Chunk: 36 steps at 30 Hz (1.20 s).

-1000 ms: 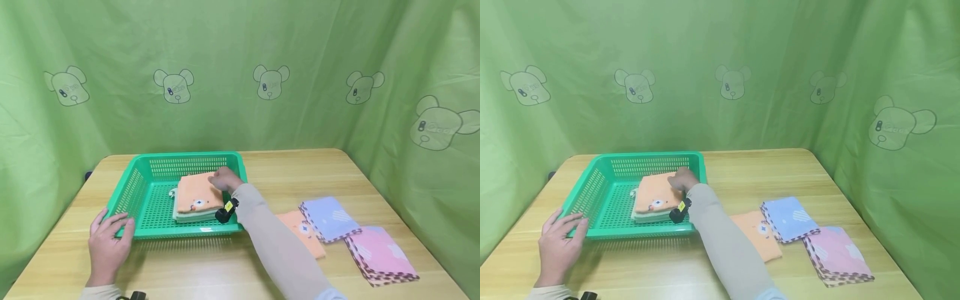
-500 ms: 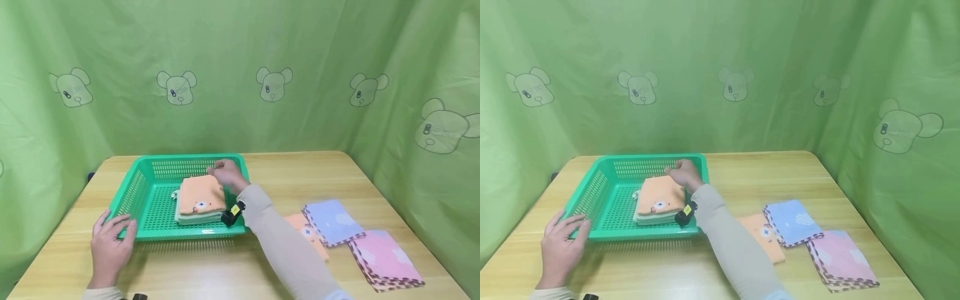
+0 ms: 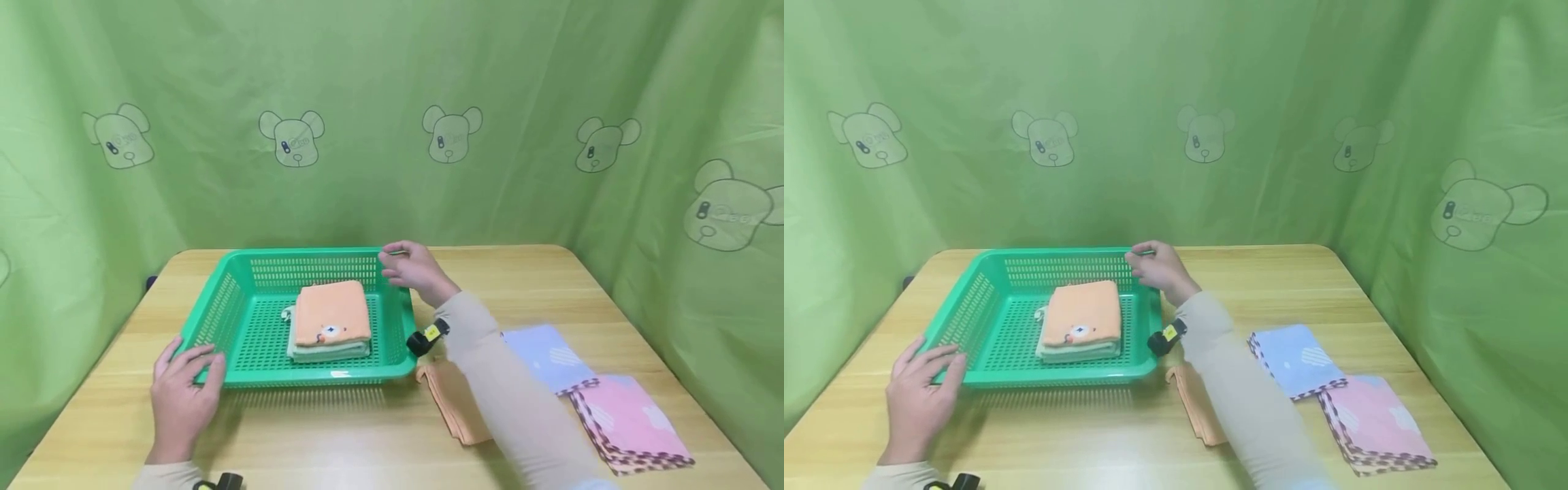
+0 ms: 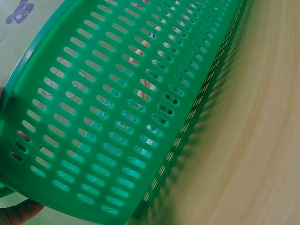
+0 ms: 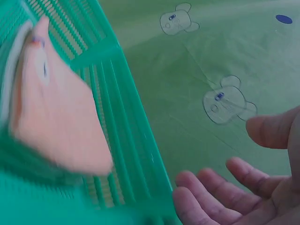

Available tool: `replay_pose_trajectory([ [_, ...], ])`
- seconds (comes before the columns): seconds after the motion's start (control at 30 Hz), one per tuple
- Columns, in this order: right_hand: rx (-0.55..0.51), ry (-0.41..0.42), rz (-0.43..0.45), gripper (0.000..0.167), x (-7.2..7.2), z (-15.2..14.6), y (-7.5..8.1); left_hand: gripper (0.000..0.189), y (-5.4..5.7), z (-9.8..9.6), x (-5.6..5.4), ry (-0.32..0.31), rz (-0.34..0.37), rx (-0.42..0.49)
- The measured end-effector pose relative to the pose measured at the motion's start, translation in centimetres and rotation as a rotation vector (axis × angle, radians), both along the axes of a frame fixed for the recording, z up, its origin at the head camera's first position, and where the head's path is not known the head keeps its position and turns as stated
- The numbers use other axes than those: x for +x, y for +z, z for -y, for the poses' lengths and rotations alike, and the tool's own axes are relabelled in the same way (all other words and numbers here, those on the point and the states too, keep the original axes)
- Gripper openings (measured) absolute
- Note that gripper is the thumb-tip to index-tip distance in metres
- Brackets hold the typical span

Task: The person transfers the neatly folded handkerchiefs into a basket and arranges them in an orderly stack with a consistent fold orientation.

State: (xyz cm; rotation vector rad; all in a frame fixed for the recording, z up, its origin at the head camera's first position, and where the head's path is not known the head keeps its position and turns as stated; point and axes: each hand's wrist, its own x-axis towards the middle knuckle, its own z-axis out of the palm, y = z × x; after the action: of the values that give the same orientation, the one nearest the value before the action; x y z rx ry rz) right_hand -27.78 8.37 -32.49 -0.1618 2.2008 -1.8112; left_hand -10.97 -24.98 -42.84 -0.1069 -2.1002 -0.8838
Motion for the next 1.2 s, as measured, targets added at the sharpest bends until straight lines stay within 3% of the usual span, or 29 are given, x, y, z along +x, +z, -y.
replay_pose_trajectory([
  [0.23, 0.068, 0.071, -0.062, 0.045, 0.4, -5.1, 0.1, 0.014, 0.0, -0.1, 0.0, 0.005, 0.023, 0.006],
  [0.53, 0.256, 0.166, -0.125, 0.055, 0.5, -13.1, 0.3, 0.015, 0.0, -0.2, -0.2, -0.001, 0.003, -0.003],
  [0.93, 0.345, 0.175, -0.094, 0.065, 1.7, -21.0, -0.7, 0.014, -0.1, -0.1, -0.1, 0.001, 0.006, -0.001],
  [1.2, 0.425, 0.138, -0.056, 0.065, 1.9, -24.3, -2.2, 0.015, -0.1, 0.0, -0.2, 0.005, 0.005, -0.012],
])
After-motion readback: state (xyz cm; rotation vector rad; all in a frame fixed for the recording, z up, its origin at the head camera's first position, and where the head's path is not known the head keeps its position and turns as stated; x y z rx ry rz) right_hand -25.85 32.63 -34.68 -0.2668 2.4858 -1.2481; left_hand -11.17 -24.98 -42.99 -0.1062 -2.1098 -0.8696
